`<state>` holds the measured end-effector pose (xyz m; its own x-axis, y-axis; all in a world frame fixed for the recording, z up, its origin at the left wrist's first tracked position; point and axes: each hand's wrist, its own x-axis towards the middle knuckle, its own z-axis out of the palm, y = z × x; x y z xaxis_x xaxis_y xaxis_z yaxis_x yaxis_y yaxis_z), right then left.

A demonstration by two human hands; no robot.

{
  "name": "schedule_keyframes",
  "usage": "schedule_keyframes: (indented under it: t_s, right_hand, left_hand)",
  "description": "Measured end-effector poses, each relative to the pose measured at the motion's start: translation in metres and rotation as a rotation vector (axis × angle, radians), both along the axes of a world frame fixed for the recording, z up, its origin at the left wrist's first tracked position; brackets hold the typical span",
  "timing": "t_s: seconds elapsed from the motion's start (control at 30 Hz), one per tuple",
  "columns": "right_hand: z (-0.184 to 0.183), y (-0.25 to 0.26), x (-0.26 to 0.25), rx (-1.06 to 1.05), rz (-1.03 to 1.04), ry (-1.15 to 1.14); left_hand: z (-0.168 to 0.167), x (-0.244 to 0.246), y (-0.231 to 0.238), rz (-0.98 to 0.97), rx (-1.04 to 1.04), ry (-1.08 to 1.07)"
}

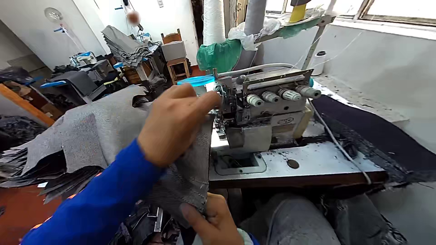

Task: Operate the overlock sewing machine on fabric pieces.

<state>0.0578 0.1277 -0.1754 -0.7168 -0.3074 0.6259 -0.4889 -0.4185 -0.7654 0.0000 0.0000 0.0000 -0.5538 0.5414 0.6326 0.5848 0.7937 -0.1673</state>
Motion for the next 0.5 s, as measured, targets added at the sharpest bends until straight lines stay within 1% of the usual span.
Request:
schedule_keyframes:
  t_s: [0.07,0.1,0.13,0.17,0.23,0.27,0.33,0.4,0.5]
  right_hand:
    - [-0.029,0.011,0.001,0.056,0.072,-0.24]
    - [-0.041,0.015,0.0,0.096,0.089,-0.327]
    - [-0.052,0.019,-0.003,0.128,0.092,-0.37]
    - [-0.061,0.023,-0.006,0.154,0.086,-0.376]
    - [-0.071,0.027,-0.009,0.2,0.064,-0.319]
    - [-0.074,0.029,-0.01,0.231,0.054,-0.267]
    - [-0.076,0.032,-0.01,0.299,0.015,-0.171]
    - [-0.072,0.034,-0.009,0.343,-0.03,-0.105]
    - [-0.065,0.037,-0.014,0.314,-0.079,-0.058]
  left_hand:
    - [-0.06,-0.035,-0.013,0.022,0.122,-0.23]
    - [-0.089,-0.045,-0.015,0.027,0.187,-0.268]
    - [-0.111,-0.049,-0.016,0.028,0.248,-0.242]
    - [-0.124,-0.049,-0.016,0.038,0.273,-0.176]
    - [-0.132,-0.039,-0.011,0.102,0.219,-0.066]
    - [-0.131,-0.03,-0.006,0.151,0.147,-0.043]
    - [-0.126,-0.01,0.01,0.245,0.009,-0.087]
    - [-0.131,0.006,0.026,0.323,-0.078,-0.116]
    - [-0.144,0.007,0.032,0.343,-0.053,-0.111]
